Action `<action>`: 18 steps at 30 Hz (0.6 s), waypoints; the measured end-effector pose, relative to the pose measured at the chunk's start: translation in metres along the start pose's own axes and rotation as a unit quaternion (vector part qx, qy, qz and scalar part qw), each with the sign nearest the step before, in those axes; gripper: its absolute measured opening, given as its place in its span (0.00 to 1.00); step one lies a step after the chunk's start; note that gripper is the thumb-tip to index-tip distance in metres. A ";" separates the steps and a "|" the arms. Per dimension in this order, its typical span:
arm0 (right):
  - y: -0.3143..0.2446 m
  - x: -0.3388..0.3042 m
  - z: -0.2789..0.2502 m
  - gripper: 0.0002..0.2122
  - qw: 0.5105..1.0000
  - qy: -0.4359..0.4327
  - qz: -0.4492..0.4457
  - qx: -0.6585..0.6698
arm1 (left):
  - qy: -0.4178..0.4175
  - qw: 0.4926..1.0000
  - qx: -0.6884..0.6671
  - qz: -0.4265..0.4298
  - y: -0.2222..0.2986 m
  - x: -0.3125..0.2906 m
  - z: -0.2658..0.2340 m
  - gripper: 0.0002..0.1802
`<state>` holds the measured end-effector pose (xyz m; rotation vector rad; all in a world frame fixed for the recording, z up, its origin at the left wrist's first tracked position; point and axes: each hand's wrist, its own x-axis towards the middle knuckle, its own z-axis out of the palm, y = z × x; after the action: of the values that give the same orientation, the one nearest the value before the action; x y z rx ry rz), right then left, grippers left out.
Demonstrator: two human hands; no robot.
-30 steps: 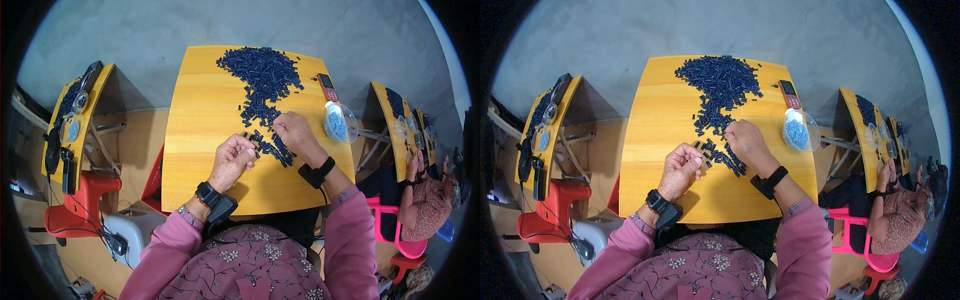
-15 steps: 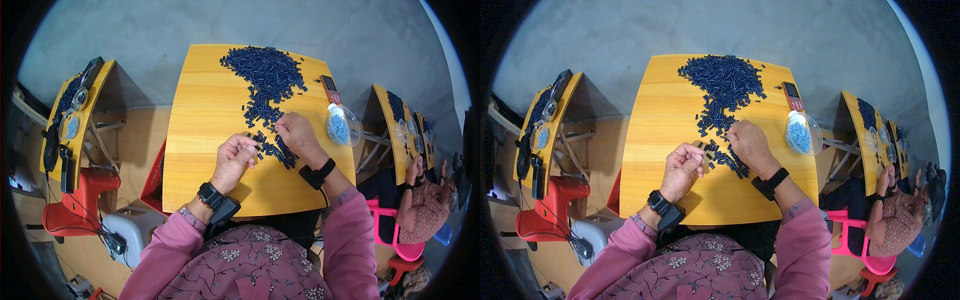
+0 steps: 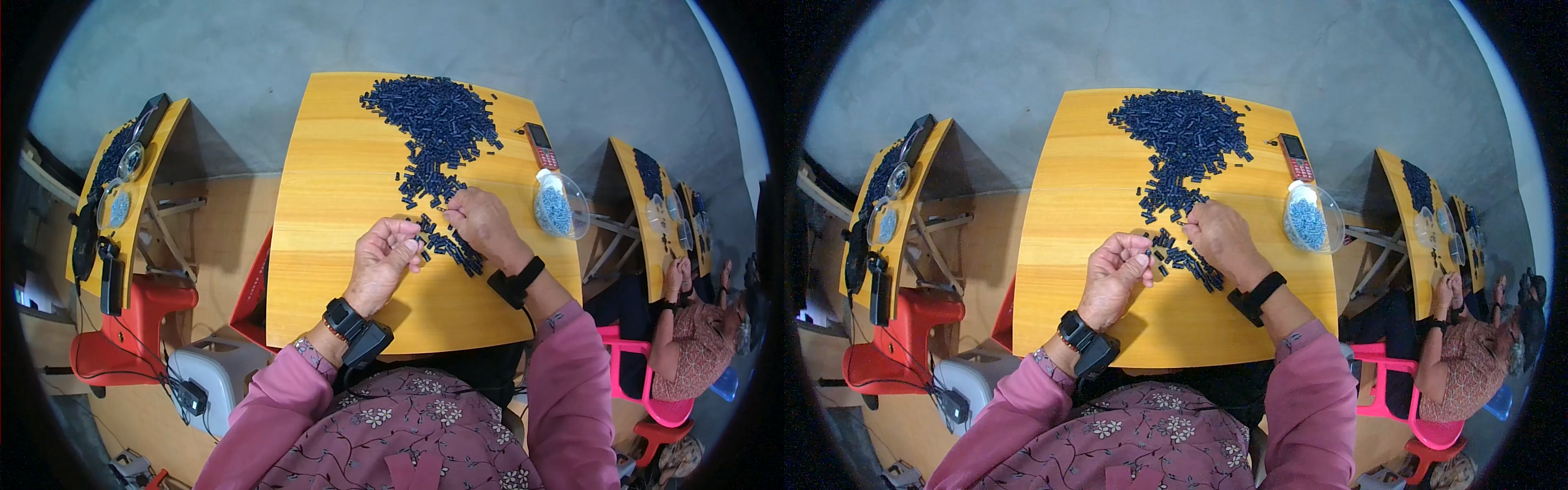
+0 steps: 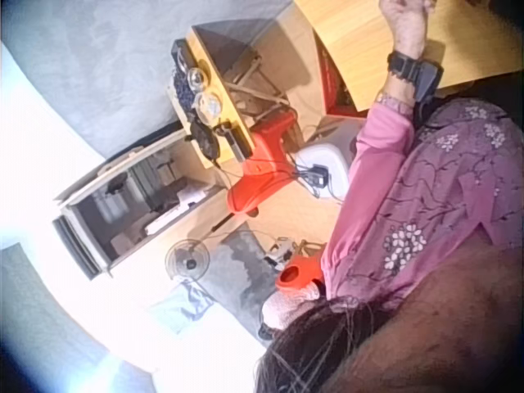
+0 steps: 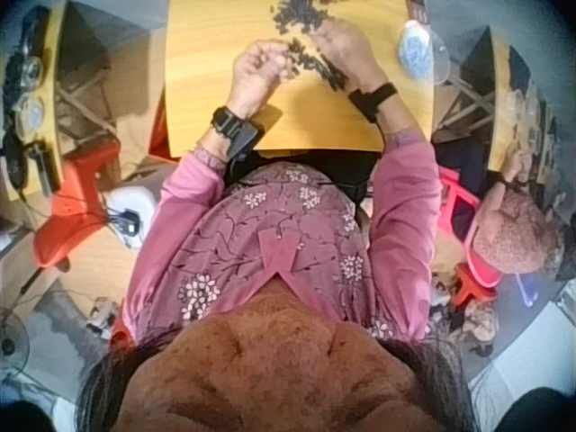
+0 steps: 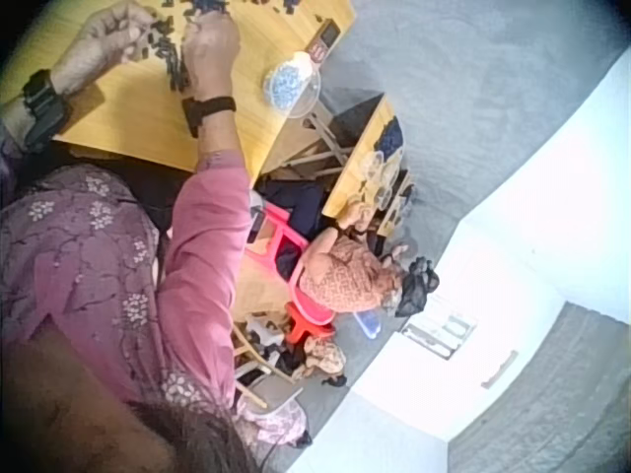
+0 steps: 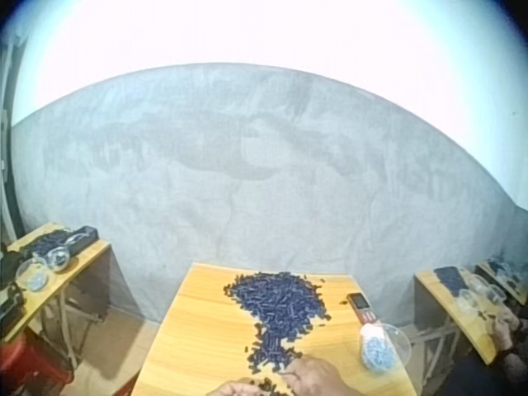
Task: Assembling small black plastic components by hand at a workstation.
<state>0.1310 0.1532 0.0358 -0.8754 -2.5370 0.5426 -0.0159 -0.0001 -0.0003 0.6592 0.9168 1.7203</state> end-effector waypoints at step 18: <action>-0.022 -0.008 -0.009 0.04 0.995 0.027 -0.012 0.092 | -0.004 0.999 0.029 0.012 -0.002 0.001 0.000 0.04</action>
<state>0.1308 0.1340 0.0522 -0.7819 -2.4005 0.7220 -0.0154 0.0006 -0.0022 0.7188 0.9591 1.7168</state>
